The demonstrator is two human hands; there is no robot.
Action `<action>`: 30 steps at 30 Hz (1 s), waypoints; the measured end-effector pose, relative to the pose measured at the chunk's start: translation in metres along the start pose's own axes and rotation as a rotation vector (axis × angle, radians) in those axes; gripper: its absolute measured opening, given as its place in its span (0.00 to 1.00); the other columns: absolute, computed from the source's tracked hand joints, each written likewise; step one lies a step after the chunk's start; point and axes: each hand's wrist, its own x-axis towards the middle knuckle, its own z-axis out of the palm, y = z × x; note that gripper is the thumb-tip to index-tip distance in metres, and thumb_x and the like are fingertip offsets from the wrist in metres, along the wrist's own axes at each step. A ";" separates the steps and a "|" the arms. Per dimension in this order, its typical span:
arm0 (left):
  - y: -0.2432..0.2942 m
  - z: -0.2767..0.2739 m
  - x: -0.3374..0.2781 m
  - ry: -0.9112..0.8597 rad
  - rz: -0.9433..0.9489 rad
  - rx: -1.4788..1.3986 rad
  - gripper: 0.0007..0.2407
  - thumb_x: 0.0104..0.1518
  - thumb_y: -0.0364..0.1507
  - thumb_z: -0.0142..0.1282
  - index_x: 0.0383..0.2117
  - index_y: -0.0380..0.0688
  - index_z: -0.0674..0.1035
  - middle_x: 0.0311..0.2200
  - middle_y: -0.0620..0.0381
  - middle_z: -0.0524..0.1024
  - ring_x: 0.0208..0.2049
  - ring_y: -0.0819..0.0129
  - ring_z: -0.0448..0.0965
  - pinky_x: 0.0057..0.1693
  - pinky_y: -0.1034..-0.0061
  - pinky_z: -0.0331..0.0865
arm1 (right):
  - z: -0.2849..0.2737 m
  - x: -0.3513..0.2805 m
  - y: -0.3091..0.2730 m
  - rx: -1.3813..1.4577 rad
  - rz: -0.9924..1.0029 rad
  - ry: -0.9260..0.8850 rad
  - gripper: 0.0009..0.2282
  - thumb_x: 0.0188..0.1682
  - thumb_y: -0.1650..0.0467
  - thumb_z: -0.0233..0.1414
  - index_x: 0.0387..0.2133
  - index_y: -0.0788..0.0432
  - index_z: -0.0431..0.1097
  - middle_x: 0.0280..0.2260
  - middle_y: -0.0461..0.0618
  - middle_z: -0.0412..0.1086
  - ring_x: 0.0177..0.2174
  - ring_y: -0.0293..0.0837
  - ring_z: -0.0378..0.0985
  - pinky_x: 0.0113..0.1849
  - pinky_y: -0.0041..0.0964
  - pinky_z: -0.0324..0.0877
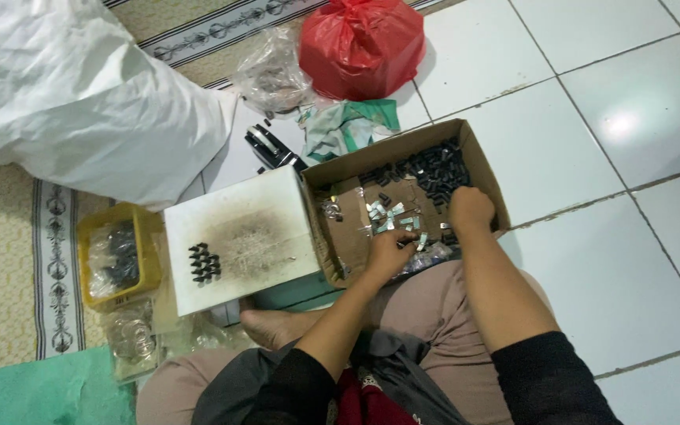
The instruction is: Assembling small black and silver components into a white template board on the floor
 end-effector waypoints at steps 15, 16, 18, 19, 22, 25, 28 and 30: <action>0.046 0.046 0.073 -0.076 -0.041 0.286 0.13 0.49 0.30 0.61 0.42 0.57 0.85 0.35 0.57 0.85 0.43 0.54 0.85 0.49 0.63 0.80 | -0.018 0.010 0.014 0.464 0.041 -0.090 0.10 0.45 0.80 0.54 0.38 0.66 0.80 0.32 0.66 0.79 0.38 0.65 0.82 0.37 0.54 0.78; 0.037 0.059 0.081 -0.079 -0.043 0.286 0.13 0.49 0.30 0.61 0.42 0.57 0.85 0.35 0.57 0.85 0.43 0.54 0.85 0.49 0.63 0.80 | -0.021 0.006 0.013 0.464 0.044 -0.093 0.10 0.45 0.80 0.54 0.38 0.66 0.80 0.32 0.66 0.79 0.38 0.65 0.82 0.37 0.54 0.78; 0.021 0.089 0.098 0.017 -0.054 -0.053 0.18 0.46 0.25 0.62 0.46 0.49 0.84 0.37 0.46 0.84 0.45 0.46 0.83 0.51 0.56 0.77 | -0.028 -0.001 0.013 0.653 0.064 -0.114 0.14 0.46 0.78 0.57 0.46 0.65 0.77 0.37 0.63 0.79 0.42 0.60 0.80 0.42 0.53 0.77; 0.030 0.083 0.095 0.013 -0.051 -0.052 0.18 0.46 0.25 0.62 0.46 0.49 0.84 0.37 0.46 0.84 0.45 0.46 0.83 0.51 0.56 0.77 | -0.032 -0.002 0.010 0.655 0.068 -0.111 0.14 0.46 0.78 0.57 0.46 0.65 0.77 0.37 0.63 0.79 0.42 0.60 0.80 0.42 0.53 0.77; 0.038 0.074 0.088 0.098 0.042 -0.217 0.21 0.46 0.19 0.59 0.51 0.41 0.81 0.39 0.38 0.81 0.43 0.44 0.83 0.52 0.57 0.77 | -0.039 -0.002 0.007 0.675 0.101 -0.120 0.16 0.44 0.77 0.61 0.47 0.65 0.74 0.34 0.59 0.79 0.43 0.57 0.81 0.44 0.53 0.77; 0.015 0.074 0.088 0.161 0.212 -0.084 0.12 0.47 0.22 0.66 0.38 0.49 0.86 0.34 0.51 0.83 0.42 0.49 0.83 0.50 0.63 0.76 | -0.033 0.000 0.009 0.629 0.050 -0.125 0.12 0.48 0.78 0.53 0.44 0.61 0.77 0.34 0.59 0.79 0.41 0.60 0.80 0.41 0.53 0.78; 0.014 0.064 0.087 0.162 0.054 -0.023 0.06 0.50 0.28 0.66 0.32 0.54 0.87 0.30 0.53 0.84 0.39 0.54 0.84 0.47 0.64 0.77 | -0.033 -0.004 0.005 0.554 0.039 -0.145 0.07 0.44 0.73 0.60 0.35 0.54 0.81 0.34 0.56 0.80 0.43 0.60 0.81 0.43 0.53 0.77; 0.015 0.058 0.085 0.163 -0.060 -0.022 0.07 0.53 0.28 0.68 0.36 0.42 0.87 0.30 0.47 0.84 0.37 0.53 0.86 0.45 0.66 0.78 | -0.035 -0.014 0.000 0.362 0.078 -0.087 0.09 0.46 0.74 0.55 0.30 0.47 0.82 0.30 0.54 0.80 0.38 0.58 0.83 0.40 0.51 0.79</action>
